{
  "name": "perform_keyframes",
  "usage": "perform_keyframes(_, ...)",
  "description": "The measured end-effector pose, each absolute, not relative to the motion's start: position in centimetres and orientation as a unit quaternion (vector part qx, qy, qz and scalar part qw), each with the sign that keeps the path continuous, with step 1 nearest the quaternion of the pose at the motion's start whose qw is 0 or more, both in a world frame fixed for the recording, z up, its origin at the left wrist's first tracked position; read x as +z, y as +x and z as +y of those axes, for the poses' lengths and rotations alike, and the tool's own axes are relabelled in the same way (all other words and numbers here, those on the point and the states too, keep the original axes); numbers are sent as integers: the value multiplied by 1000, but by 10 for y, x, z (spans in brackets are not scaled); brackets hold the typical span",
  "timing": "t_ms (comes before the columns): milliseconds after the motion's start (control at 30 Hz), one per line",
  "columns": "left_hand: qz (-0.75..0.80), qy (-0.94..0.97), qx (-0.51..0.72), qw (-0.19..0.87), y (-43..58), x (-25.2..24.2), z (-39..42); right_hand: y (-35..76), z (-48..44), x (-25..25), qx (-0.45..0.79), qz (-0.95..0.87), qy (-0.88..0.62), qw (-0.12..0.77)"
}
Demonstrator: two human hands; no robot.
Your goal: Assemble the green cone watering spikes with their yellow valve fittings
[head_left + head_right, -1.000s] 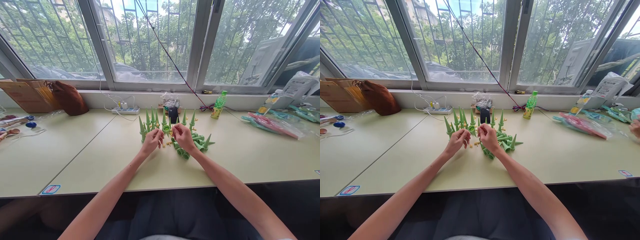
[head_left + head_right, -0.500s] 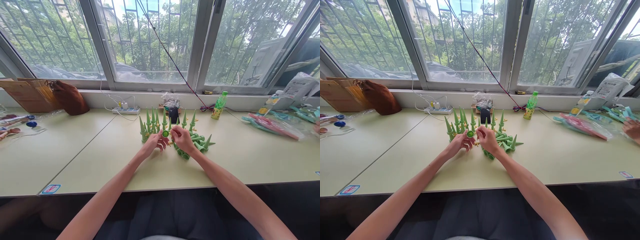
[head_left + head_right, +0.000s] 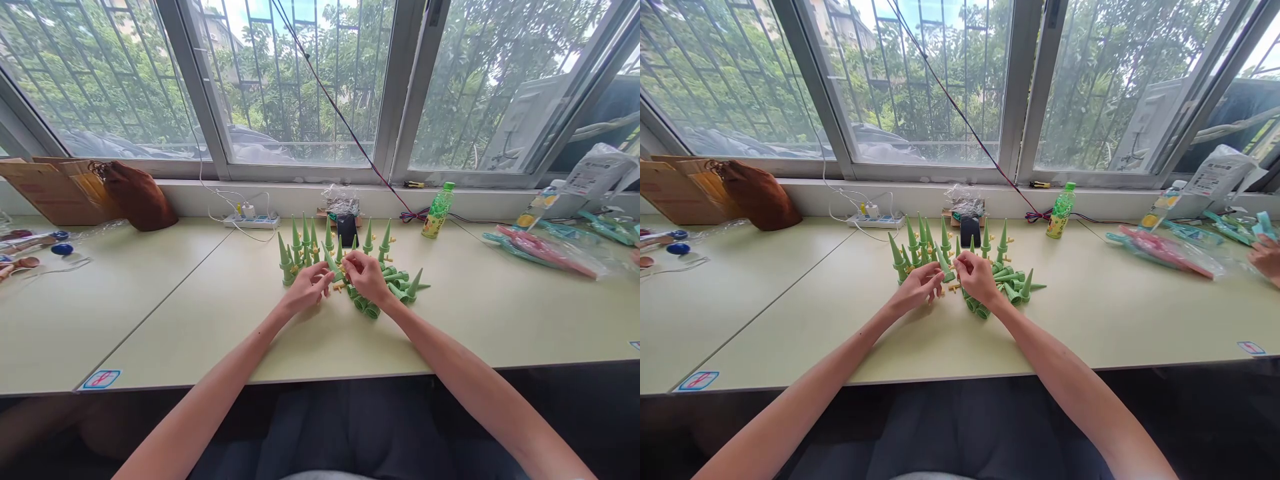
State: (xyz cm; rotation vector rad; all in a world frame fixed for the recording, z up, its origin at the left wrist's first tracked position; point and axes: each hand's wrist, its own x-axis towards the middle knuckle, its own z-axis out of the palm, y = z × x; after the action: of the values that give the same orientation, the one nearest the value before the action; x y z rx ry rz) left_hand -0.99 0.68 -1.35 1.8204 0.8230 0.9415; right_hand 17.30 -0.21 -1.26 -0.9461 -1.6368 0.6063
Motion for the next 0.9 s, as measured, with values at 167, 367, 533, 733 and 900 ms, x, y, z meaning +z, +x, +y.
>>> perform_keyframes(167,349,757,402,379,-10,-18,7,173,-1,-14,258,-687,-408,543)
perform_keyframes(367,344,796,426,258,-10,-24,12,173,-1,-14,271,-683,-424,529)
perform_keyframes(533,335,814,425,211,-10,-23,13,172,-1,-12,272,-684,-424,527)
perform_keyframes(733,382,764,440,279,-7,-20,10,170,0,-12,253,-668,-423,557)
perform_keyframes(900,390,691,431,429,-6,-17,11,172,-2,-11,215,-666,-426,573)
